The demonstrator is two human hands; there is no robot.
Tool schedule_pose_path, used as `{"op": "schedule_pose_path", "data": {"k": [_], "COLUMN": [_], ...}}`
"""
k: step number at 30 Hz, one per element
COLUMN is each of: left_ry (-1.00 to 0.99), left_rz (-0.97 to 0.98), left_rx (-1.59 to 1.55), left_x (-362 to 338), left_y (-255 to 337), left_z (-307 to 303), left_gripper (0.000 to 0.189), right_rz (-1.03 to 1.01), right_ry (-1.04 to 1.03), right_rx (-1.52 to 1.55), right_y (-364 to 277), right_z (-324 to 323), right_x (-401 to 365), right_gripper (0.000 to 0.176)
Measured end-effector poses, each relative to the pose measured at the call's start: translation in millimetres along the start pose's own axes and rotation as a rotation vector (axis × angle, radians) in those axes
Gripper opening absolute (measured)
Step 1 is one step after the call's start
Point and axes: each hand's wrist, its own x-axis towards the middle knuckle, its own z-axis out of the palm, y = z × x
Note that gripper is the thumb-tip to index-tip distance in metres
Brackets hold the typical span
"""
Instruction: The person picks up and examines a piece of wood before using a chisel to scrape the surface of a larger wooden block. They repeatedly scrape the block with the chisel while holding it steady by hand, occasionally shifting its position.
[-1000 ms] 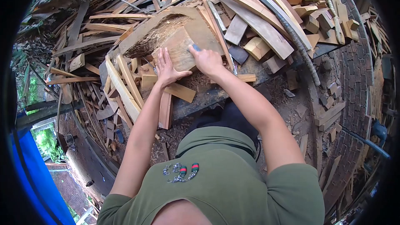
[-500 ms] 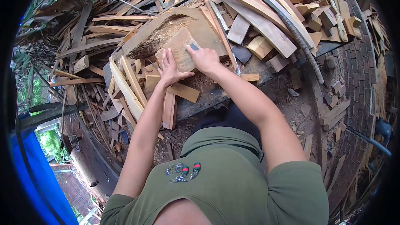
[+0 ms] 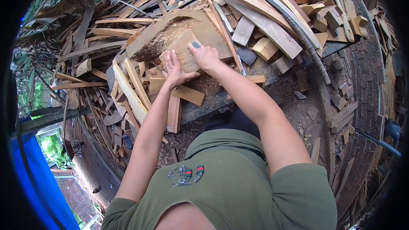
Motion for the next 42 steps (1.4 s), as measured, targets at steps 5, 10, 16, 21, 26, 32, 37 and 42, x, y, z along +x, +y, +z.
{"op": "schedule_pose_path", "data": {"k": [5,10,16,21,26,32,37,42], "left_ry": [-0.036,0.012,0.008,0.023,0.066,0.058,0.061,0.065], "left_rz": [-0.072,-0.006,-0.023,-0.024,0.021,-0.003,0.001,-0.007], "left_rx": [-0.005,-0.042,-0.002,-0.043,-0.056,-0.053,-0.098,-0.086], "left_x": [-5,-1,-1,0,-1,-3,-3,-1], "left_y": [6,1,2,1,-1,1,1,5], "left_z": [-2,4,3,4,8,7,7,6], "left_gripper": [0.151,0.151,0.149,0.149,0.149,0.149,0.149,0.149], "right_rz": [-0.021,-0.004,0.005,0.015,0.007,0.010,-0.002,-0.051], "right_ry": [0.016,-0.013,0.110,-0.060,0.004,-0.012,-0.142,0.022], "right_rx": [-0.048,-0.040,-0.002,-0.043,-0.057,-0.083,-0.151,-0.049], "right_y": [-1,-1,-1,-3,-2,-7,-3,2], "right_z": [-11,-1,16,-9,3,-13,-18,6], "right_x": [-56,-39,11,-39,12,-23,-68,-30], "right_gripper": [0.042,0.054,0.054,0.050,0.049,0.050,0.054,0.060]}}
